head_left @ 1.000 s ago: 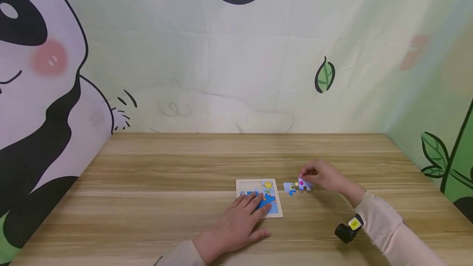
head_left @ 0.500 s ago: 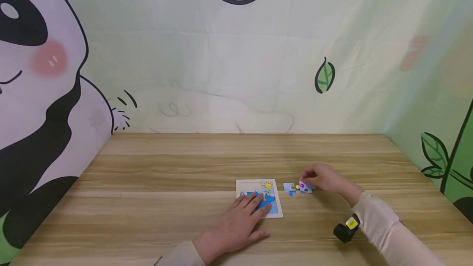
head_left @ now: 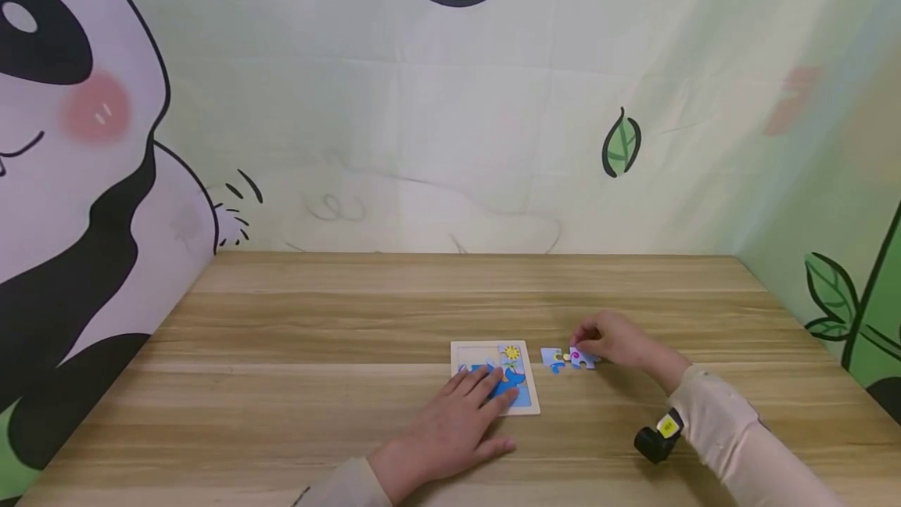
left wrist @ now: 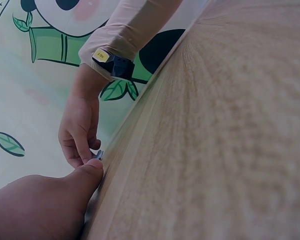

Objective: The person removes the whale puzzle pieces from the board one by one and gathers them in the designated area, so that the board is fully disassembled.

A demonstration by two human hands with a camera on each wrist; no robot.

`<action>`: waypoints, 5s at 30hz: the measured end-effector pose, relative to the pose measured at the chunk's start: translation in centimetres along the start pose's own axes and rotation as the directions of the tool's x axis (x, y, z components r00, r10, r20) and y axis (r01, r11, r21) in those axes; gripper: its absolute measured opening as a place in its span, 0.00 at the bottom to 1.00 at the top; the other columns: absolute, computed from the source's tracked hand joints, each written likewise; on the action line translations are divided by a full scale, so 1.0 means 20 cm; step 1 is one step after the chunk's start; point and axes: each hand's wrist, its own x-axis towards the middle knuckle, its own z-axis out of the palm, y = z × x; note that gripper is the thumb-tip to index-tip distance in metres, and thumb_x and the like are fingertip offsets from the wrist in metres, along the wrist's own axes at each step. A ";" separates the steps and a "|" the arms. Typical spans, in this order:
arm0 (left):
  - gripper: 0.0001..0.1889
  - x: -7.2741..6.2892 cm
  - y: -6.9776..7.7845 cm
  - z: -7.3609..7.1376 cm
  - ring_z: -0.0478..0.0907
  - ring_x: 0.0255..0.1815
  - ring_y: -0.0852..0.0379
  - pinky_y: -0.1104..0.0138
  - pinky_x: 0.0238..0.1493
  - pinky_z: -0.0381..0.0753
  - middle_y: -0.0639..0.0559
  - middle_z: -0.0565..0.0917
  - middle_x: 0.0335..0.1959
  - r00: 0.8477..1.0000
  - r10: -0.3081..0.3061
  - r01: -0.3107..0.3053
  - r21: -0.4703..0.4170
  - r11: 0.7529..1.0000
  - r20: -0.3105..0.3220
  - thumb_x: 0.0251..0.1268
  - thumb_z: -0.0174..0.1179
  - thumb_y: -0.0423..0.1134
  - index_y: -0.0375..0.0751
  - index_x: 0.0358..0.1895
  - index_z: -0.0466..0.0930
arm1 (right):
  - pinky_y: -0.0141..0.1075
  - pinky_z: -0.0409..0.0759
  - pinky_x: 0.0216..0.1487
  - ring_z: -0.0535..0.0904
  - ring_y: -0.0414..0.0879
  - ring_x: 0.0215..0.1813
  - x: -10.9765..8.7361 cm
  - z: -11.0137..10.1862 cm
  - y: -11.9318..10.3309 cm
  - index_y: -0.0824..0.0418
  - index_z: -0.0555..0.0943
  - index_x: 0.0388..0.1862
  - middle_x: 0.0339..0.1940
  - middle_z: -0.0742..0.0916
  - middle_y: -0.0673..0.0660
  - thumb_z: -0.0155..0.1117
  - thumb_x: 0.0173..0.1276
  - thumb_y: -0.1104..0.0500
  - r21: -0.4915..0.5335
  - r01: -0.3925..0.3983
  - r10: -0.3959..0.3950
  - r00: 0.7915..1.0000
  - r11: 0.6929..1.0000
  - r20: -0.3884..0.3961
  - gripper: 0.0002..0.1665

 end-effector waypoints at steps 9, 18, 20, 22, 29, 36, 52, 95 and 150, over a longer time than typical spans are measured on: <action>0.33 0.00 -0.01 0.01 0.59 0.76 0.49 0.54 0.75 0.60 0.48 0.61 0.75 1.000 0.007 -0.006 0.016 1.000 -0.011 0.71 0.38 0.65 0.54 0.74 0.60 | 0.29 0.74 0.34 0.74 0.40 0.32 -0.01 0.01 0.00 0.64 0.83 0.34 0.31 0.86 0.54 0.61 0.63 0.68 0.015 -0.004 0.005 1.000 1.000 -0.027 0.04; 0.34 0.00 -0.01 0.02 0.59 0.76 0.48 0.54 0.75 0.59 0.47 0.61 0.75 1.000 0.012 -0.012 0.005 1.000 -0.023 0.71 0.37 0.66 0.54 0.74 0.59 | 0.31 0.75 0.36 0.76 0.42 0.36 -0.02 -0.01 -0.02 0.64 0.83 0.38 0.33 0.85 0.54 0.62 0.65 0.63 0.011 -0.007 0.008 0.994 1.000 -0.110 0.06; 0.34 0.00 -0.01 0.01 0.58 0.76 0.48 0.54 0.75 0.59 0.47 0.61 0.75 1.000 0.008 -0.008 0.008 1.000 -0.018 0.71 0.38 0.66 0.54 0.74 0.59 | 0.31 0.76 0.36 0.77 0.43 0.36 -0.02 -0.01 -0.03 0.64 0.83 0.38 0.34 0.85 0.55 0.62 0.65 0.63 0.010 0.003 -0.002 0.992 1.000 -0.125 0.06; 0.34 0.00 -0.01 0.01 0.58 0.76 0.48 0.54 0.75 0.59 0.47 0.61 0.75 1.000 0.006 -0.006 0.010 1.000 -0.016 0.71 0.38 0.66 0.54 0.74 0.59 | 0.31 0.76 0.37 0.77 0.43 0.37 -0.01 -0.01 -0.04 0.64 0.83 0.39 0.34 0.85 0.55 0.62 0.65 0.63 0.006 0.014 -0.013 0.991 1.000 -0.136 0.07; 0.34 0.00 -0.01 0.01 0.58 0.76 0.49 0.54 0.75 0.59 0.48 0.59 0.76 1.000 0.001 -0.001 0.009 1.000 -0.008 0.71 0.38 0.66 0.54 0.74 0.59 | 0.30 0.76 0.37 0.76 0.43 0.37 0.00 0.00 -0.06 0.65 0.83 0.39 0.34 0.85 0.56 0.61 0.66 0.64 0.021 0.044 -0.040 0.986 0.999 -0.164 0.07; 0.34 0.00 -0.01 0.02 0.59 0.75 0.49 0.53 0.74 0.61 0.53 0.61 0.76 0.999 0.022 -0.020 0.050 0.999 -0.042 0.71 0.39 0.66 0.54 0.74 0.59 | 0.34 0.77 0.41 0.78 0.44 0.39 0.02 0.00 -0.09 0.65 0.83 0.41 0.36 0.86 0.56 0.60 0.67 0.63 0.007 0.036 -0.034 0.985 0.999 -0.170 0.08; 0.34 0.01 0.00 0.02 0.56 0.77 0.48 0.52 0.75 0.59 0.52 0.59 0.76 1.000 0.020 -0.020 0.013 1.000 -0.009 0.71 0.35 0.66 0.54 0.75 0.57 | 0.35 0.78 0.43 0.79 0.44 0.40 0.06 0.03 -0.16 0.65 0.83 0.42 0.36 0.86 0.56 0.60 0.67 0.63 0.014 0.066 -0.064 0.990 0.998 -0.124 0.08; 0.34 0.00 0.00 0.02 0.58 0.76 0.48 0.53 0.74 0.61 0.52 0.62 0.75 0.999 0.024 -0.023 0.045 0.999 -0.021 0.71 0.38 0.66 0.53 0.74 0.59 | 0.31 0.77 0.39 0.77 0.39 0.35 0.21 0.20 -0.31 0.63 0.85 0.37 0.32 0.86 0.53 0.64 0.63 0.65 -0.085 0.165 -0.165 0.986 0.983 0.011 0.05; 0.34 0.01 0.00 0.03 0.58 0.76 0.49 0.53 0.74 0.61 0.53 0.61 0.75 1.000 0.011 -0.010 0.041 0.999 -0.020 0.71 0.38 0.66 0.54 0.74 0.58 | 0.27 0.78 0.37 0.76 0.40 0.34 0.15 0.07 -0.27 0.66 0.82 0.37 0.35 0.86 0.59 0.60 0.67 0.67 0.148 0.181 -0.182 0.983 0.972 -0.007 0.04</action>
